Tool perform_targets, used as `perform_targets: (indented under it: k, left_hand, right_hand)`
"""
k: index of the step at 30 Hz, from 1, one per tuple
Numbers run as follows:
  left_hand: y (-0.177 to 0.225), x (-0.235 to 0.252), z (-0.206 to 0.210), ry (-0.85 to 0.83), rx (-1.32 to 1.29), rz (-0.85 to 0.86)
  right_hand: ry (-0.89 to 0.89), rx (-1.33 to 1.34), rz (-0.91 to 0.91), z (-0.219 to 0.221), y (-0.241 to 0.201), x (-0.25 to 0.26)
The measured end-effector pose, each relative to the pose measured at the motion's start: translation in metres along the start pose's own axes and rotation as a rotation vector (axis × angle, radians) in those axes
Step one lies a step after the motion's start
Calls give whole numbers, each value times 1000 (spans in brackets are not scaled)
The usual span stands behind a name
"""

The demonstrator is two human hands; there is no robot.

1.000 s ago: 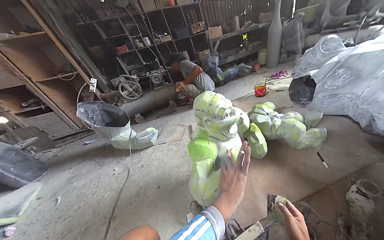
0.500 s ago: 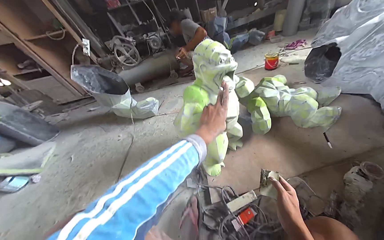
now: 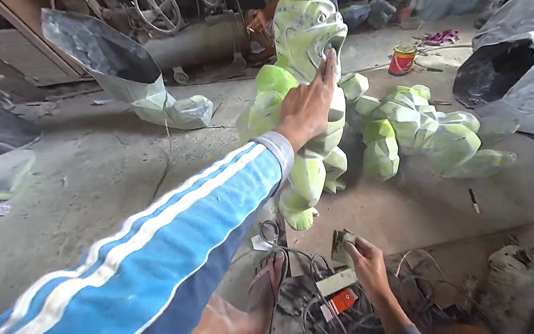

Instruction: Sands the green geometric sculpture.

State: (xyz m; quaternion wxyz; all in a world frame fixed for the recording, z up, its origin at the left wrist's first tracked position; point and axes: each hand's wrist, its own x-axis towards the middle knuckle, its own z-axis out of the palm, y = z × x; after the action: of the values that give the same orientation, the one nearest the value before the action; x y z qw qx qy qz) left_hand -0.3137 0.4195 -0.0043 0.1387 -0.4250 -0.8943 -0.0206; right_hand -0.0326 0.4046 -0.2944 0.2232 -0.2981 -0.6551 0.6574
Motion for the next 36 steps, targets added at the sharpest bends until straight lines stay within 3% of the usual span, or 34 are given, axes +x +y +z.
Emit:
perform_targets:
  k: [4, 10, 14, 26, 36]
  left_hand:
    - [-13, 15, 0, 5, -8, 3]
    - [-23, 32, 2, -6, -25, -32]
    - [-25, 42, 3, -6, -41, -41]
    - [-37, 62, 5, -24, -24, -79]
    - [-56, 66, 9, -35, -41, -114]
  right_hand:
    - [51, -151, -112, 30, 11, 24]
    - [120, -449, -441, 70, 14, 36]
    - [134, -522, -530, 86, 16, 36]
    - [132, -655, -620, 101, 18, 43]
    - [155, -782, -606, 97, 53, 27]
